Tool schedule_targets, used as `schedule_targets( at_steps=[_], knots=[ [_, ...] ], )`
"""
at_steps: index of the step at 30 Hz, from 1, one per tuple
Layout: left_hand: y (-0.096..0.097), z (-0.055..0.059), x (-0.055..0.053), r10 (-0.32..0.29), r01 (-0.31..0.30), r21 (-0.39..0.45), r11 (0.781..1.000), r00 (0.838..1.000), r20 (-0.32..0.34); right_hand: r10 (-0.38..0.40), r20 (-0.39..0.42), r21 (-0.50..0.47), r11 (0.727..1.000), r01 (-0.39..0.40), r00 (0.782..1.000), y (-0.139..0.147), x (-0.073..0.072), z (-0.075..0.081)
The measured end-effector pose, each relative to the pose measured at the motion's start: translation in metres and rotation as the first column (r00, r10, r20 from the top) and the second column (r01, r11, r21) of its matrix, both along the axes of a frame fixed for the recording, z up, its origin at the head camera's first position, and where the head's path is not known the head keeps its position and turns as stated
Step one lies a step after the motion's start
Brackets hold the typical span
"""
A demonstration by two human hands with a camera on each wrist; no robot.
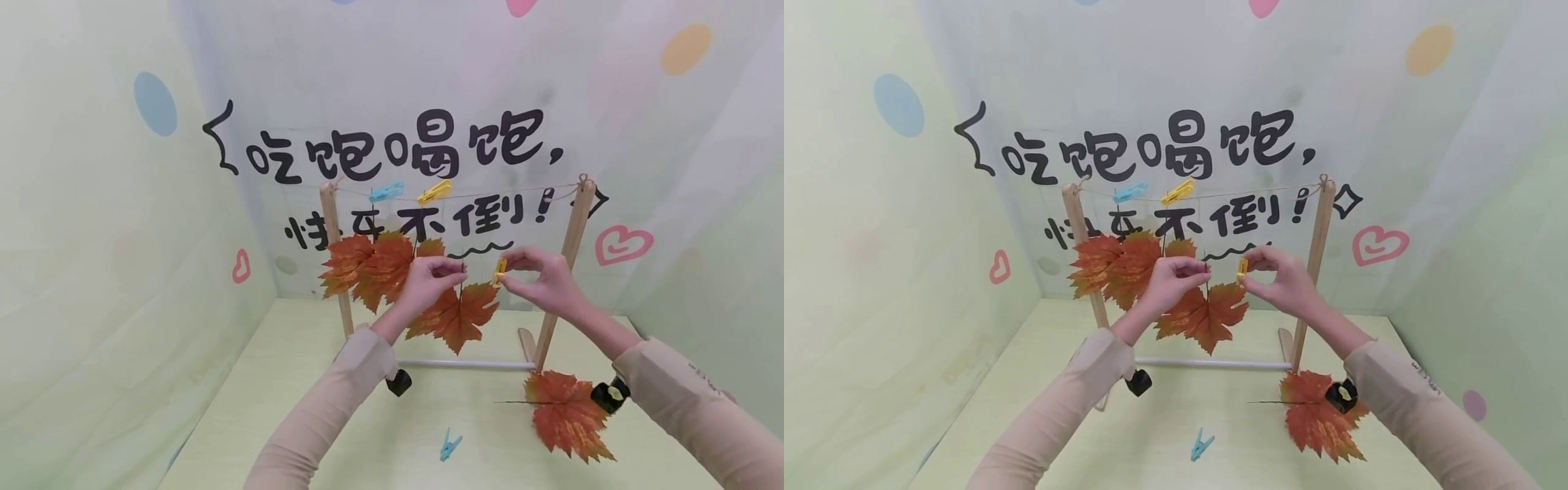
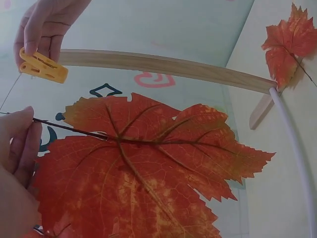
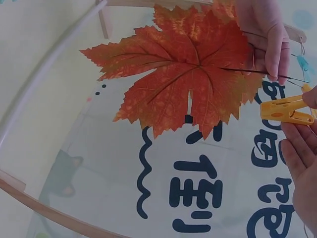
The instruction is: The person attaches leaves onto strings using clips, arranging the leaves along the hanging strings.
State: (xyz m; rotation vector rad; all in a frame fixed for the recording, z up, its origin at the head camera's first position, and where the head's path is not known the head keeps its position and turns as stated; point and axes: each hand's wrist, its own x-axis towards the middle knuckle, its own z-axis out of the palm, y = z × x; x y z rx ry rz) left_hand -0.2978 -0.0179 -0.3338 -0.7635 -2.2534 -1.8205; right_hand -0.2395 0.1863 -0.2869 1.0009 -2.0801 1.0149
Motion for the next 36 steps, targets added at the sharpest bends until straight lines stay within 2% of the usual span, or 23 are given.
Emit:
schedule_targets(
  at_steps=[3,9,14,21,24,31,36],
  knots=[
    [0.004,0.007,-0.005,0.001,-0.001,0.004,1.000,1.000,-0.008,-0.004,-0.010,-0.009,1.000,0.003,1.000,0.004,-0.008,0.002],
    [0.011,0.021,-0.013,0.024,-0.025,-0.017,1.000,0.998,-0.065,-0.016,-0.021,-0.037,0.999,0.016,1.000,0.013,-0.025,0.008],
    [0.016,0.032,-0.017,0.055,-0.056,-0.015,0.998,0.994,-0.092,-0.049,-0.023,-0.039,0.998,0.048,0.999,0.016,-0.028,0.018],
    [0.022,0.046,-0.021,0.151,-0.152,0.004,0.988,0.980,-0.131,-0.077,-0.009,-0.044,0.996,0.076,0.997,0.017,-0.030,0.027],
    [0.024,0.049,-0.025,0.171,-0.170,0.017,0.985,0.976,-0.136,-0.075,-0.003,-0.049,0.996,0.075,0.997,0.017,-0.033,0.030],
    [0.026,0.056,-0.030,0.211,-0.207,0.048,0.977,0.969,-0.129,-0.115,0.095,-0.110,0.986,0.125,0.989,0.011,-0.035,0.042],
    [0.032,0.059,-0.037,0.256,-0.254,0.028,0.967,0.956,-0.145,-0.119,0.177,-0.140,0.979,0.145,0.977,0.010,-0.045,0.049]
  ],
)
